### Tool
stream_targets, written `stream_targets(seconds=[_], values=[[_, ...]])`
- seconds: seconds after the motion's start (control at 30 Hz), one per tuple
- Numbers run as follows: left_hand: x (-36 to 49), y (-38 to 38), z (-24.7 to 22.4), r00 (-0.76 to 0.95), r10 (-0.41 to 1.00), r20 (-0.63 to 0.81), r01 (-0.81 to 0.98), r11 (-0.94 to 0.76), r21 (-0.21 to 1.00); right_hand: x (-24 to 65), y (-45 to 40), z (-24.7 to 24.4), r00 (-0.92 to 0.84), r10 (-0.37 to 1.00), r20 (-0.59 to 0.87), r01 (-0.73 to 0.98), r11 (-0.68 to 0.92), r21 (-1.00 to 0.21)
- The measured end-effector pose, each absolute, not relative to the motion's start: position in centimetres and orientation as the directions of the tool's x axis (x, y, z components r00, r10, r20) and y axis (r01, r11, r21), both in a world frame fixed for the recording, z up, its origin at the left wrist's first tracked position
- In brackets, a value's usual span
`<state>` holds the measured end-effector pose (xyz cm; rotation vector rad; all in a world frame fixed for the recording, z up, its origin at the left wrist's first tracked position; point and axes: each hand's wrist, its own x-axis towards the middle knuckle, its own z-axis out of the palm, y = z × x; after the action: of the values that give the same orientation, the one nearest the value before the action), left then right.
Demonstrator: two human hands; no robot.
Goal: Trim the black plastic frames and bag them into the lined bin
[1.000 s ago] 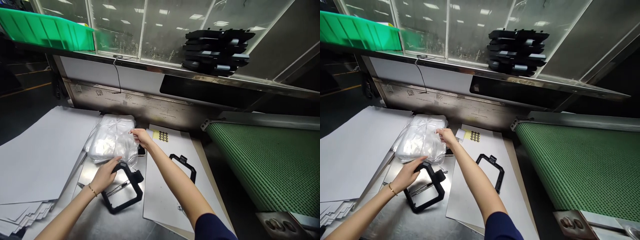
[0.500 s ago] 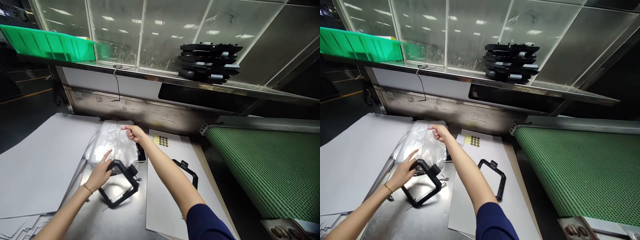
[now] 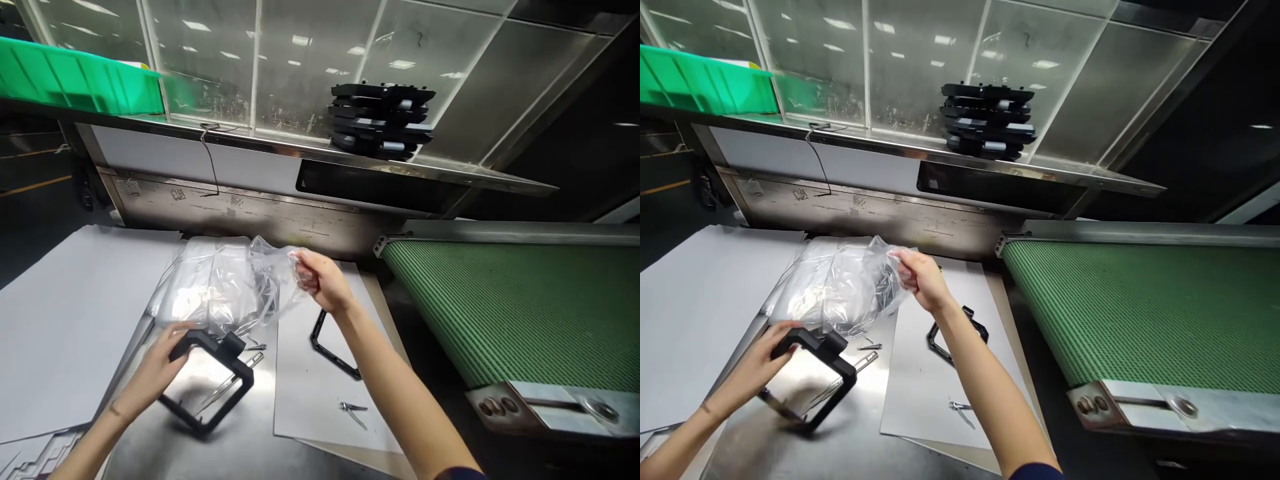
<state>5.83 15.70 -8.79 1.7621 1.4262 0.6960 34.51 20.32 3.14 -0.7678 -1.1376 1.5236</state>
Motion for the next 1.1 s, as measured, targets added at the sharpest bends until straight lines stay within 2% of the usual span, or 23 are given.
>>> stream_targets(seconds=[0.07,0.17,0.43,0.53,0.7,0.77,0.83,0.9,0.97,1.1], values=[[7.2,12.9,-8.1,0.266,0.947,-0.180,0.505,0.023,0.863,34.7,18.5,1.5,-0.268,0.962,0.050,-0.328,-0.042,-0.944],[10.9,9.1,-7.3,0.422,0.846,-0.325,0.368,0.168,0.914,34.3,15.6,-0.4,-0.286,0.958,-0.001,-0.271,-0.082,-0.959],[18.2,4.2,-6.5,0.545,0.734,-0.405,0.203,0.353,0.913,33.5,6.7,-3.6,-0.494,0.859,-0.133,-0.005,-0.156,-0.988],[18.3,2.5,-7.1,0.548,0.717,-0.431,0.184,0.399,0.898,35.0,5.0,-3.6,-0.487,0.859,-0.156,0.090,-0.128,-0.988],[16.4,-1.1,-8.4,0.425,0.744,-0.516,0.187,0.486,0.854,38.3,1.0,-2.1,-0.407,0.907,-0.113,0.295,0.013,-0.955],[15.2,-2.6,-8.7,0.364,0.752,-0.550,0.178,0.523,0.833,39.0,-2.0,-2.5,-0.493,0.869,-0.028,0.429,0.215,-0.878],[14.1,-3.8,-8.9,0.319,0.747,-0.584,0.168,0.561,0.810,39.0,-5.2,-3.9,-0.602,0.797,0.053,0.509,0.434,-0.743],[13.2,-4.7,-9.0,0.293,0.733,-0.614,0.170,0.592,0.788,38.3,-7.9,-5.7,-0.663,0.738,0.126,0.476,0.545,-0.690],[12.7,-5.0,-9.2,0.275,0.717,-0.640,0.195,0.610,0.768,36.9,-9.5,-7.2,-0.691,0.700,0.182,0.378,0.564,-0.735],[11.3,-5.1,-9.9,0.273,0.696,-0.664,0.267,0.609,0.747,33.1,-9.8,-8.0,-0.727,0.672,0.142,0.231,0.434,-0.871]])
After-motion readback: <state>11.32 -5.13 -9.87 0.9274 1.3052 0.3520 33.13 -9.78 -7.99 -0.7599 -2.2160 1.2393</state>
